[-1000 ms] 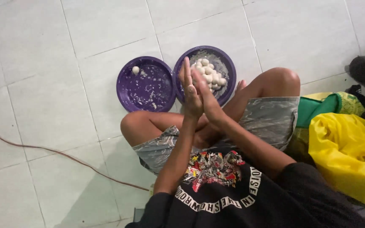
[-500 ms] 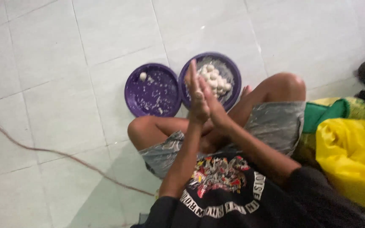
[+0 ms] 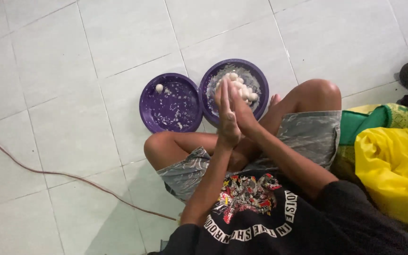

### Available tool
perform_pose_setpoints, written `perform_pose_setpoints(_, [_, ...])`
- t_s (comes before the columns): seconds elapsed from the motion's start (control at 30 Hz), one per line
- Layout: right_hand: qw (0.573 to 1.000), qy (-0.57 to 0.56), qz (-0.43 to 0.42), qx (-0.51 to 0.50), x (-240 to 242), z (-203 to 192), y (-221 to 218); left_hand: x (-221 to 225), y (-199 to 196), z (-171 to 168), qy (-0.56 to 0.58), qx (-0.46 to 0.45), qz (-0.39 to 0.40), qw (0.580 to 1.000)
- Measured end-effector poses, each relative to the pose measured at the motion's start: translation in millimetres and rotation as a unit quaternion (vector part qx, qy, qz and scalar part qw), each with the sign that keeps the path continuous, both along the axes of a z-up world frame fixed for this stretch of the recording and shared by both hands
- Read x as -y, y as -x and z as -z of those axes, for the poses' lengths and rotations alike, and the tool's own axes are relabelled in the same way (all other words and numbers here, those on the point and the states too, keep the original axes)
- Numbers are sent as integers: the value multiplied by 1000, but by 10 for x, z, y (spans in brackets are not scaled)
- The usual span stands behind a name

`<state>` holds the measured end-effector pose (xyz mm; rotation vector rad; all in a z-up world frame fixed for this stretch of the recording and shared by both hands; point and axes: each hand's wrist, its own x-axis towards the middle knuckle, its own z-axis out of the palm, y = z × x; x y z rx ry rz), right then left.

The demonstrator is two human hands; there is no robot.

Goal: Rolling small pieces of dough into balls using palms and placing them into a bowl.

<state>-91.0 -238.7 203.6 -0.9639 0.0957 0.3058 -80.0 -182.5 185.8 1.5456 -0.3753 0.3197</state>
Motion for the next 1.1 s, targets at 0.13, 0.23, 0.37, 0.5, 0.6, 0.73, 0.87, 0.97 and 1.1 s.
perform_pose_setpoints(0.13, [982,-95,-20,-164,9,16,72,-214,-292,206,-93,68,-98,988])
perform_pose_setpoints(0.23, [999,24,-18,-22,86,-551,-29,-137,-171,294,-130,54,-98,985])
perform_pose_setpoints(0.37, [998,-49,-19,32,-32,494,-98,-125,16,71,-11,-32,-14,999])
perform_pose_setpoints(0.5, [999,2,-31,21,-29,-125,17,-359,-227,223,-87,32,-109,990])
perform_pose_setpoints(0.6, [993,-10,12,119,-1,49,-267,-144,-108,-27,-45,18,-98,994])
perform_pose_setpoints(0.73, [995,15,-20,101,-18,239,-51,-247,-126,92,20,5,-71,997])
perform_pose_setpoints(0.87, [981,115,-12,156,15,51,-163,-290,-164,283,-78,10,-112,991])
perform_pose_setpoints(0.97, [977,210,-40,-6,-41,-521,-98,-266,-93,17,-81,22,-112,990])
perform_pose_setpoints(1.1, [989,92,-2,-119,-160,-844,47,-401,-240,373,-115,41,-136,983])
